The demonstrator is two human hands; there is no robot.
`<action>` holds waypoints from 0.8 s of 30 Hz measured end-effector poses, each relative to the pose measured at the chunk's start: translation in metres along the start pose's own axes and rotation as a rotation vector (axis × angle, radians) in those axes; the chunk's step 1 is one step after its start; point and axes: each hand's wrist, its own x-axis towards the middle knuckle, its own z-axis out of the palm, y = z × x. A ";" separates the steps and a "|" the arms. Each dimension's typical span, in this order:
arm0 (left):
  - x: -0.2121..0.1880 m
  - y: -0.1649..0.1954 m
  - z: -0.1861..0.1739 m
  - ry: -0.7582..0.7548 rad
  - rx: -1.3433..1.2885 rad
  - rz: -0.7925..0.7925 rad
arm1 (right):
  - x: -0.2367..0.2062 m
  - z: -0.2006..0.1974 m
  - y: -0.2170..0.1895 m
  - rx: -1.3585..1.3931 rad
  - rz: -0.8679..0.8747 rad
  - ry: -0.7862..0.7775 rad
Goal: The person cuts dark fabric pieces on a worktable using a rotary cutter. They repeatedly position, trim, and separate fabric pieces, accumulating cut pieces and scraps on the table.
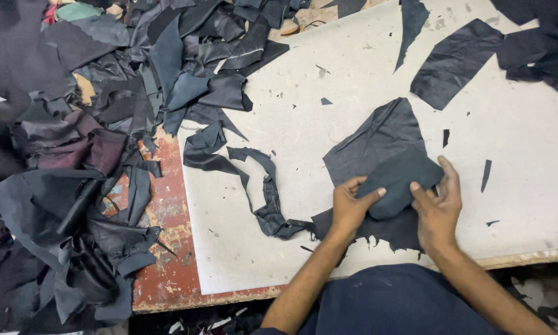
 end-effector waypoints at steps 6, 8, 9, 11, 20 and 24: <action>0.039 0.039 -0.036 0.110 0.660 0.274 | 0.055 -0.020 0.009 -0.459 -0.198 -0.110; 0.038 0.050 -0.035 0.236 0.823 0.319 | 0.060 -0.017 0.008 -0.690 -0.346 -0.154; 0.036 0.053 -0.033 0.282 0.857 0.371 | 0.060 -0.014 0.007 -0.779 -0.360 -0.161; 0.027 0.053 -0.028 0.371 1.023 0.490 | 0.057 -0.009 0.004 -0.919 -0.365 -0.183; 0.004 0.002 0.027 0.105 1.474 0.710 | 0.056 -0.013 -0.006 -1.097 -0.375 -0.246; 0.015 -0.004 0.041 0.174 1.512 0.614 | 0.061 -0.018 -0.006 -1.085 -0.382 -0.277</action>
